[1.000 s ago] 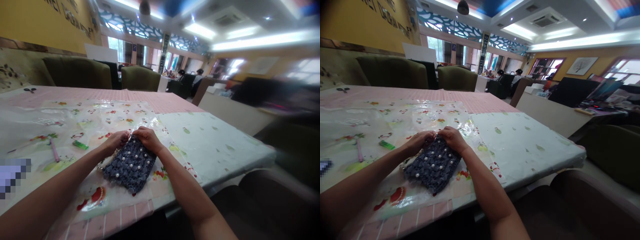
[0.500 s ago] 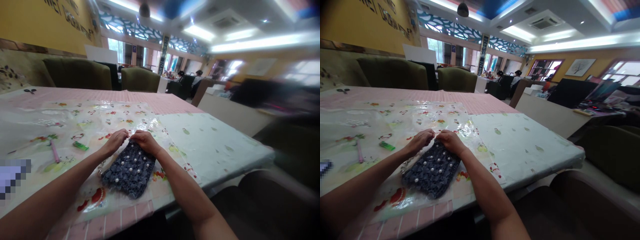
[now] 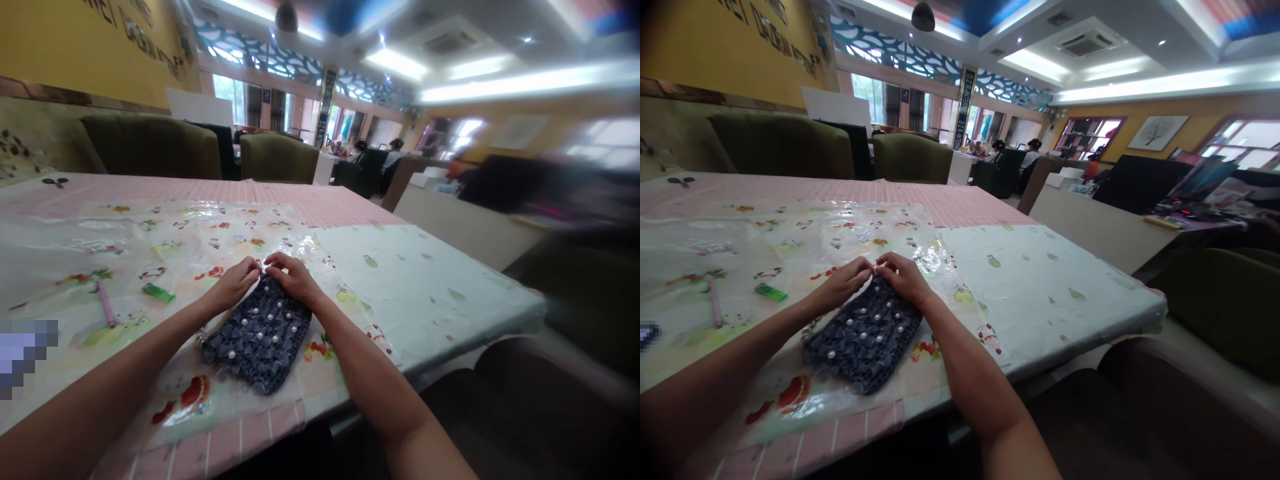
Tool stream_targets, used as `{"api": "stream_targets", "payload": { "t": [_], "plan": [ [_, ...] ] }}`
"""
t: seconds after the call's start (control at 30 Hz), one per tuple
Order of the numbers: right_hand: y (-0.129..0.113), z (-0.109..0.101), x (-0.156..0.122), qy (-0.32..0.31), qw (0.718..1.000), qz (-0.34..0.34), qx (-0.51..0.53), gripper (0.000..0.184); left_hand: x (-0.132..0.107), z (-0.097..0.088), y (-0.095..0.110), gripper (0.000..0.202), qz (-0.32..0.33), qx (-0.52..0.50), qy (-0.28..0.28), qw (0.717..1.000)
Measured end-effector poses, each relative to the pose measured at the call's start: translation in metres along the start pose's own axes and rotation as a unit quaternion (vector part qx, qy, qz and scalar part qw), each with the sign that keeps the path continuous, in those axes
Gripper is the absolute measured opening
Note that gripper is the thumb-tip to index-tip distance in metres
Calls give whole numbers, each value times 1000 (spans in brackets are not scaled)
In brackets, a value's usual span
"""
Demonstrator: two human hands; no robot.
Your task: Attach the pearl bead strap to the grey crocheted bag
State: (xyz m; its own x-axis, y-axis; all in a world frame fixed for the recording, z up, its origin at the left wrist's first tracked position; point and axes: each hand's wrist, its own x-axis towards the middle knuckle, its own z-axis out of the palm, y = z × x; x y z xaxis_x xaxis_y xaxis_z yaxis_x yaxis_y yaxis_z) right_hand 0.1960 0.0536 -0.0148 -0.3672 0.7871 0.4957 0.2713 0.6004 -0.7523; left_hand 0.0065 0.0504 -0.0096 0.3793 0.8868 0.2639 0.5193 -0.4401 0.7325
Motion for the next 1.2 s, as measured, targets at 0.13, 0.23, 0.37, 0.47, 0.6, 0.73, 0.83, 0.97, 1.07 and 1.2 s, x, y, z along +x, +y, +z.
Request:
{"api": "stream_targets", "payload": {
  "t": [0.13,0.23,0.37,0.47,0.6,0.73,0.83,0.97,1.07,1.2],
  "plan": [
    [0,1,2,13,999,-46,-8,6,1,2,4,32,27,44,-7,999],
    [-1,0,2,11,999,-48,-19,9,0,2,5,32,28,44,-1,999],
    [-3,-1,2,12,1000,-23,-18,10,-1,2,4,29,29,28,3,999],
    [-3,1,3,24,999,20,17,12,-3,3,4,27,53,8,21,998],
    [-3,4,2,25,992,72,104,17,-6,2,8,20,84,34,59,994],
    [-6,6,1,9,983,99,153,14,-8,1,13,14,110,46,80,990],
    [-10,5,0,-5,980,110,169,13,-8,0,14,15,114,49,77,989],
    [-10,3,0,-25,977,113,180,14,-7,-3,12,18,117,48,42,991],
    [-7,1,0,-38,973,109,199,15,-8,-4,12,19,126,65,32,989],
    [-4,1,0,-43,970,106,216,14,-10,-5,15,20,126,80,29,988]
  ]
}}
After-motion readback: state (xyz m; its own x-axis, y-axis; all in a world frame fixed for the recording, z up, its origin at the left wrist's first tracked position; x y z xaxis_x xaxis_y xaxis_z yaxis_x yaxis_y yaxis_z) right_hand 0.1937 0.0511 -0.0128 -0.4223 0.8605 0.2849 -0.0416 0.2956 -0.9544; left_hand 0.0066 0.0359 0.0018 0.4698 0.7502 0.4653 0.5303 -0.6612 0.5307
